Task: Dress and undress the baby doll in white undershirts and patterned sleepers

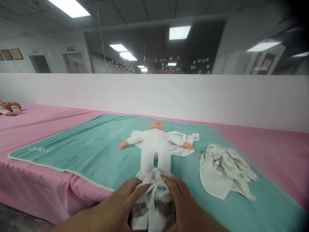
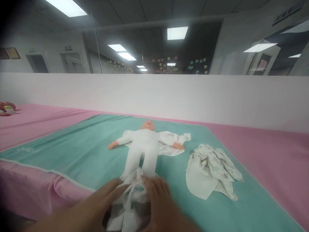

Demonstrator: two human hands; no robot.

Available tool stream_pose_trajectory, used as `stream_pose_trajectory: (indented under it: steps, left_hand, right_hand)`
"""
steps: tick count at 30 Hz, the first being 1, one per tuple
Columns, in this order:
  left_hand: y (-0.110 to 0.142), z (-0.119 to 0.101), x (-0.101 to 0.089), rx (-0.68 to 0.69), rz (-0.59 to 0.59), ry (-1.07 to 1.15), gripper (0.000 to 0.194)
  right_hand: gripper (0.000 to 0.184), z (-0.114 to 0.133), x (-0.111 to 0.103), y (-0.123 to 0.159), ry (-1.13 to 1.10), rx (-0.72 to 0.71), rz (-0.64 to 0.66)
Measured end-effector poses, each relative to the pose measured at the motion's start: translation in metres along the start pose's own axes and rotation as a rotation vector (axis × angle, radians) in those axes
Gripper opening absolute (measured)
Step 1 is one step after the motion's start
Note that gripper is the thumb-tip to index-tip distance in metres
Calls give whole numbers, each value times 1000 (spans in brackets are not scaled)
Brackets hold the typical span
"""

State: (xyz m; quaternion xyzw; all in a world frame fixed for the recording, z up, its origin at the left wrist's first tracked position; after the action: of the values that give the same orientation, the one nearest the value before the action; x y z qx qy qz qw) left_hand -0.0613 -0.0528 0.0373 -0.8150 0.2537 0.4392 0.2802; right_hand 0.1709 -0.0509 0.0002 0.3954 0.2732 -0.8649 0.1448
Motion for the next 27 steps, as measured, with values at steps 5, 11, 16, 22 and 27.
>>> stream_pose_trajectory:
  steps: [5, 11, 16, 22, 27]
  left_hand:
    - [-5, 15, 18, 163, -105, -217, 73]
    - [-25, 20, 11, 196, -130, -238, 72]
    - [-40, 18, 9, 179, -185, -240, 68]
    - [-53, 35, 22, 252, -281, -427, 47]
    - [-47, 29, 31, 331, -310, -394, 34]
  right_hand:
    - [67, -22, 40, -3, 266, -61, -226]
    - [81, -21, 22, -16, 161, 5, -83]
    - [73, -12, 5, -29, 107, 72, -108]
    - [45, -14, 7, -48, 150, -17, -287]
    - [34, -16, 19, -36, 146, -39, -220]
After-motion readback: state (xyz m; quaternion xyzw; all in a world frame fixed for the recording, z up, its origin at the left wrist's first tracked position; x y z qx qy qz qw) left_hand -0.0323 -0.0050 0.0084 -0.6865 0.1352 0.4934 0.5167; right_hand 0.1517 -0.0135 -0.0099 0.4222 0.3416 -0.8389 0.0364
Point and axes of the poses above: each hand's wrist, its own y-axis away from the middle knuckle, its own x-axis out of the palm, z = x × y, the point moved 1 cm from there along -y, towards the middle knuckle
